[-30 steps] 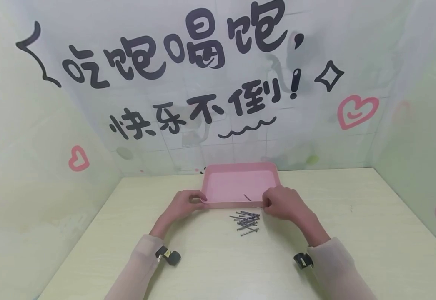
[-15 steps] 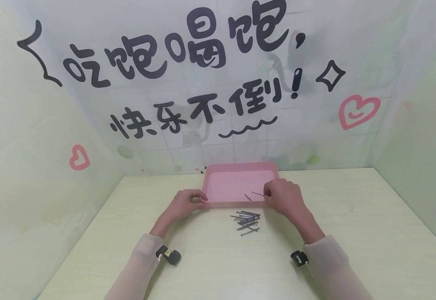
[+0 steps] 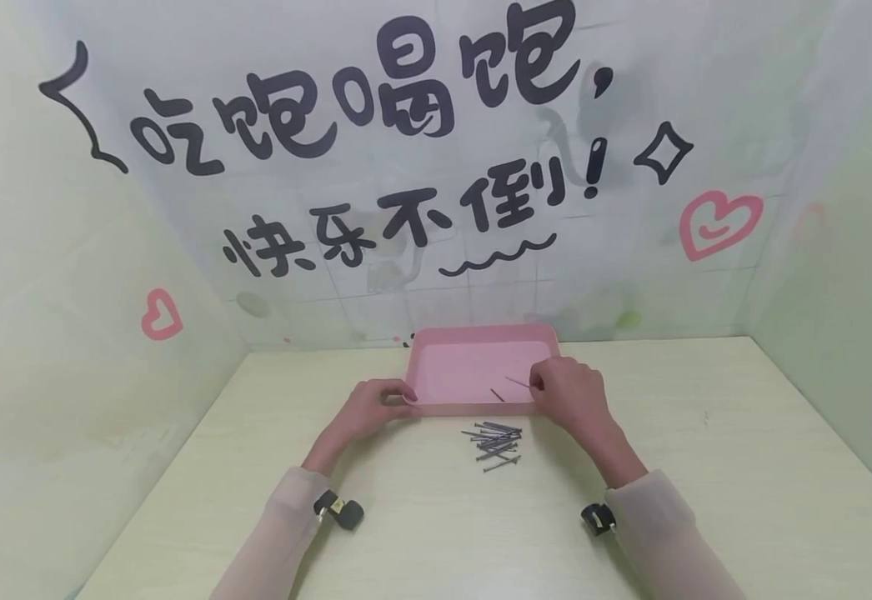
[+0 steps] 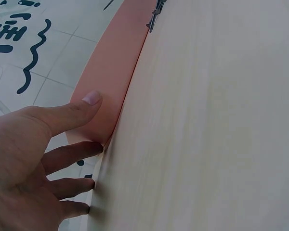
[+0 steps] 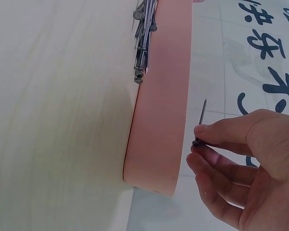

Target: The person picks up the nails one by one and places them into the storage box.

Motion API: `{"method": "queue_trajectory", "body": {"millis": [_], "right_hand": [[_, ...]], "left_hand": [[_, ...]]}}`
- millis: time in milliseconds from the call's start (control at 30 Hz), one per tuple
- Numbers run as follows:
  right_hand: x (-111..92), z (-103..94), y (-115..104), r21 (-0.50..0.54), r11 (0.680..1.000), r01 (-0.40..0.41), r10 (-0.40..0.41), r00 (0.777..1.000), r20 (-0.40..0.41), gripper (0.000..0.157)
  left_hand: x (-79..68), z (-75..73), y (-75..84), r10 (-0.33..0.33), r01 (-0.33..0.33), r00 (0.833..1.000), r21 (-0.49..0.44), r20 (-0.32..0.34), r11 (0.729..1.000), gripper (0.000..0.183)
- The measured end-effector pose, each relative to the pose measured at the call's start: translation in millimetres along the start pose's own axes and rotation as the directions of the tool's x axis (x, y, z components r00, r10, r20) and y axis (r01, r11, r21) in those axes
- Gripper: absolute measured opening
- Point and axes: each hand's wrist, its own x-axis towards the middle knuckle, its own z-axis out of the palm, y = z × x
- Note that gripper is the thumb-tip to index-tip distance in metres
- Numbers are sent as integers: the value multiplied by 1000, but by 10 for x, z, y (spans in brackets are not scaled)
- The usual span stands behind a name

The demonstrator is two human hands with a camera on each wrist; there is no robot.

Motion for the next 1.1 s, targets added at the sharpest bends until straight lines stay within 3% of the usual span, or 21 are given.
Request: {"method": "queue_trajectory", "body": {"millis": [267,500,833,933,1100], "right_hand": [[11,19,29,-6,1000,11,-11,1000,-20,5],[16,16,51,11,998,54,-54,997,46,13],[6,6,-53,60,988,142,-147,984,99,5],[-20,-7,-76,89,982,168,-180,971,160,5],[-52,38,-101,160,961,227,-265,923,279,5]], "left_hand": [[8,5,11,-6,6,1000,-4,-2,1000,14],[10,9,0,-6,6,1000,3,-6,1000,14],[5,4,-5,-7,7,1000,1,-6,1000,15],[7,4,-3,-4,4,1000,2,-5,1000,15],[7,9,-7,-4,4,1000,-4,-2,1000,15]]}}
